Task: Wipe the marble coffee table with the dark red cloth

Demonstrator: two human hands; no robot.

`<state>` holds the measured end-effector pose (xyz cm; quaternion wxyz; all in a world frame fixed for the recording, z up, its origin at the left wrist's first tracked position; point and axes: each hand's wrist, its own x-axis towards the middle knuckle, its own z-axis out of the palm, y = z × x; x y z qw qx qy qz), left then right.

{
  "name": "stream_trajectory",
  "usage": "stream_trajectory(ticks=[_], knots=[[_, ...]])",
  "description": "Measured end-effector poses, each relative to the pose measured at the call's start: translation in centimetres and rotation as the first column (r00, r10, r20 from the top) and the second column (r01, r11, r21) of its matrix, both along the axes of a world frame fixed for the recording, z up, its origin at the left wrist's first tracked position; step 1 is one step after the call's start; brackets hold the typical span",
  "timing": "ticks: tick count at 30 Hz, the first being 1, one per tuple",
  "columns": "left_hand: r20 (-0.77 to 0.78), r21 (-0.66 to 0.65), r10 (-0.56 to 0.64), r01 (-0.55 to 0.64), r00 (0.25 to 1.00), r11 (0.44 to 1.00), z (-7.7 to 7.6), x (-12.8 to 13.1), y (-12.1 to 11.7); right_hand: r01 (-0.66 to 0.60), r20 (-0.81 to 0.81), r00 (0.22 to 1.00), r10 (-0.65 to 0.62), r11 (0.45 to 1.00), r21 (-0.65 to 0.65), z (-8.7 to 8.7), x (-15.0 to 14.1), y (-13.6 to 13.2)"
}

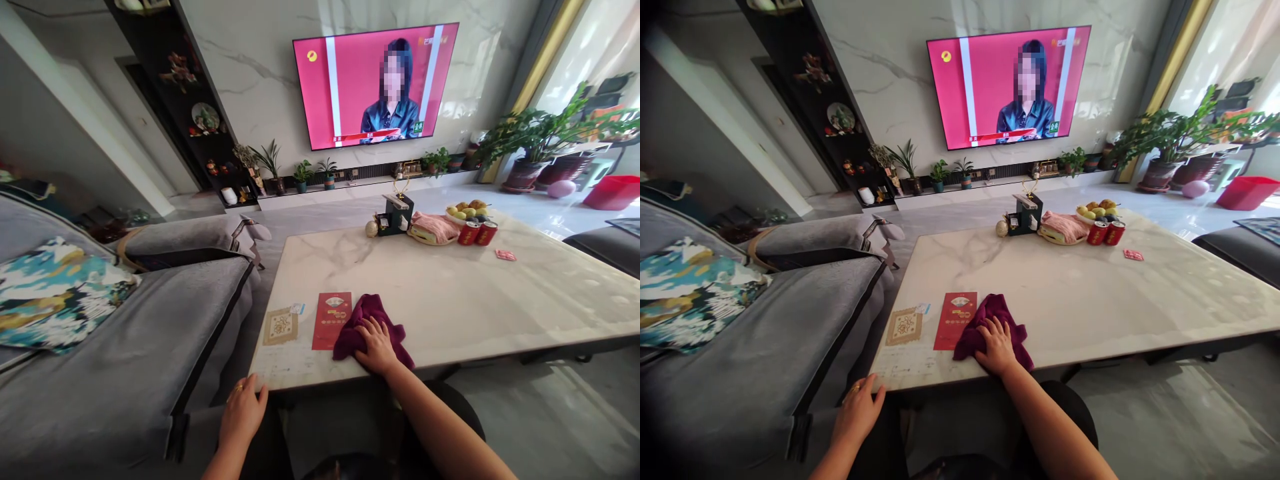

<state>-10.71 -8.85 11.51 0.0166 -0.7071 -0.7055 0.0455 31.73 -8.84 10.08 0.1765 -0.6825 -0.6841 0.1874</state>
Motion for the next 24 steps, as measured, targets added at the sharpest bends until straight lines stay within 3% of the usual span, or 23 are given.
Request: stream_trajectory(ticks=[11,17,21,24], knots=[[0.028,0.006,-0.015,0.014,0.999,1.000,-1.7,-0.9,0.4,0.128,0.093,0.988,-0.122,0.990,-0.057,0.3,-1.4,0.5],[0.061,0.012,-0.027,0.027,0.998,1.000,-1.8,-1.0,0.2,0.170,0.138,0.978,-0.155,0.980,-0.102,0.1,-2.1,1.2],[0.108,0.029,-0.025,0.022,0.994,0.999,-1.8,-1.2,0.2,0.121,0.127,0.986,-0.105,0.985,-0.124,0.5,-2.1,1.5],[0.159,0.053,-0.021,0.013,0.987,0.999,-2.1,-1.5,0.3,-0.012,0.088,0.996,0.024,0.990,-0.140,0.8,-2.9,1.9]])
